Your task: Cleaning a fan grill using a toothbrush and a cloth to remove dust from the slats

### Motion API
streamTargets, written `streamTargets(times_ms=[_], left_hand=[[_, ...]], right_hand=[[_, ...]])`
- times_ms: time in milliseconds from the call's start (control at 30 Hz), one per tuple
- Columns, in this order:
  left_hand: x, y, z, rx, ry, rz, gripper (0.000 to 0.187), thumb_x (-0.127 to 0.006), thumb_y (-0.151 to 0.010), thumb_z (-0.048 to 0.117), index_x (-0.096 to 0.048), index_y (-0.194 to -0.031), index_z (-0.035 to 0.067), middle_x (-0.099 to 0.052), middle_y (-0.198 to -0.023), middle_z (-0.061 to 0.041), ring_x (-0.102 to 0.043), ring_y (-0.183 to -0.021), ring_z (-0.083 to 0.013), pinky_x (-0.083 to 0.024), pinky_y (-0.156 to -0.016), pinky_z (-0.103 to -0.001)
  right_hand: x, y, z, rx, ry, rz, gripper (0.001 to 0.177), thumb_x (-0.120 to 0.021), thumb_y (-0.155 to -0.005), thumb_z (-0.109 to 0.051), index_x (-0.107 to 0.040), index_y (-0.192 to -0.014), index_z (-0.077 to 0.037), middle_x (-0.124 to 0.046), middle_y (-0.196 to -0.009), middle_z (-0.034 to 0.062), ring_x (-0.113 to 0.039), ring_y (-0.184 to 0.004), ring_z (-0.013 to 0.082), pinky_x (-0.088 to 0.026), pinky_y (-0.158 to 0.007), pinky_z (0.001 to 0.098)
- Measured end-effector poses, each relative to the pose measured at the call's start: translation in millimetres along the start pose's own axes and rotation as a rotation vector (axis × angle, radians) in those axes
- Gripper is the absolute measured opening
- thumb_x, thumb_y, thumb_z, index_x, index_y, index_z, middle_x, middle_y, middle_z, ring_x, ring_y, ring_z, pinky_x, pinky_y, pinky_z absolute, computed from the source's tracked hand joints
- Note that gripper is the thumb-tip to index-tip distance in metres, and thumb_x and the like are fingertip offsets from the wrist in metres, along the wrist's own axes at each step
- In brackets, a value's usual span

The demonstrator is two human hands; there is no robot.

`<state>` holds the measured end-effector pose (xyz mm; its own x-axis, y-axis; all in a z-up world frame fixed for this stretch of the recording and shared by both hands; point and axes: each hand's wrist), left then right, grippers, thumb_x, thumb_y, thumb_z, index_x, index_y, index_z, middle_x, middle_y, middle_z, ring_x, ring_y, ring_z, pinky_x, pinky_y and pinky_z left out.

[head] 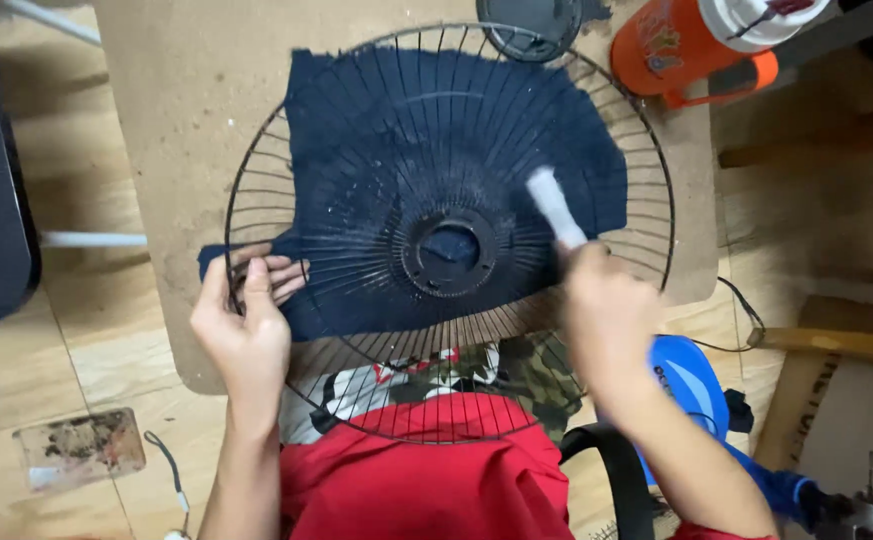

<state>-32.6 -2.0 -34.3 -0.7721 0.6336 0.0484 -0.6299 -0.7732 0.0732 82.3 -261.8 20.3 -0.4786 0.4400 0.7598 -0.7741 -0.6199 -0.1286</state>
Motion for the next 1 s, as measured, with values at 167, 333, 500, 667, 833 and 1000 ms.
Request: streamTargets(times_ms=[167, 333, 500, 667, 833, 1000], left_hand=[[0, 5, 7, 0.009, 0.015, 0.064, 0.016, -0.04, -0.1, 0.0, -0.055, -0.104, -0.005, -0.06, -0.083, -0.022, -0.068, -0.076, -0.0309, -0.06, -0.068, -0.04], [-1, 9, 7, -0.009, 0.031, 0.128, 0.016, -0.042, -0.099, 0.002, -0.057, -0.101, -0.003, -0.058, -0.081, -0.019, -0.068, -0.075, -0.0299, -0.061, -0.067, -0.04], [-3, 16, 7, -0.019, 0.037, 0.166, 0.018, -0.042, -0.099, 0.005, -0.057, -0.101, -0.003, -0.056, -0.082, -0.016, -0.068, -0.076, -0.0301, -0.061, -0.068, -0.04], [-5, 25, 13, -0.065, 0.044, 0.213, 0.017, -0.041, -0.099, 0.005, -0.056, -0.098, -0.004, -0.05, -0.091, -0.014, -0.068, -0.079, -0.0305, -0.061, -0.067, -0.038], [-5, 26, 19, -0.133, 0.049, 0.214, 0.018, -0.038, -0.099, 0.002, -0.053, -0.098, -0.008, -0.043, -0.1, -0.017, -0.067, -0.081, -0.0373, -0.061, -0.066, -0.043], [-3, 31, 17, -0.087, 0.048, 0.173, 0.018, -0.041, -0.1, 0.015, -0.047, -0.099, -0.001, -0.036, -0.103, -0.01, -0.062, -0.094, -0.0239, -0.063, -0.075, -0.041]], right_hand=[[4, 1, -8, 0.002, -0.11, -0.026, 0.029, -0.057, -0.093, -0.037, -0.054, -0.072, -0.018, -0.053, -0.049, -0.0025, -0.059, -0.04, 0.0186, -0.047, -0.041, 0.0311], [13, 4, -26, 0.034, -0.328, -0.045, 0.033, -0.054, -0.093, -0.035, -0.053, -0.064, -0.019, -0.056, -0.045, -0.0009, -0.061, -0.038, 0.0207, -0.048, -0.039, 0.0321], [13, 6, -46, 0.045, -0.227, 0.064, 0.032, -0.058, -0.091, -0.034, -0.052, -0.063, -0.019, -0.052, -0.045, -0.0027, -0.058, -0.037, 0.0189, -0.049, -0.039, 0.0313], [28, 1, -36, 0.011, -0.204, 0.083, 0.032, -0.058, -0.094, -0.031, -0.055, -0.067, -0.015, -0.052, -0.048, -0.0002, -0.057, -0.037, 0.0208, -0.048, -0.039, 0.0309], [34, 37, -61, 0.138, -0.349, -0.078, 0.018, -0.054, -0.085, -0.021, -0.057, -0.069, -0.013, -0.055, -0.051, 0.0, -0.06, -0.038, 0.0215, -0.048, -0.036, 0.0354], [32, 69, -99, 0.272, -0.533, -0.095, 0.029, -0.054, -0.094, -0.03, -0.052, -0.069, -0.014, -0.052, -0.05, 0.001, -0.052, -0.032, 0.0178, -0.03, -0.024, 0.032]])
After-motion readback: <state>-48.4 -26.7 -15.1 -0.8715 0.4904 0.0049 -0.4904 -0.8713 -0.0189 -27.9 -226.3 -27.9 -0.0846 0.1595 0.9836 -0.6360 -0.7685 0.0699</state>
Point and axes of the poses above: each hand's wrist, its own y-axis away from the middle knuckle, its own x-axis out of the back of the hand, z = x × y
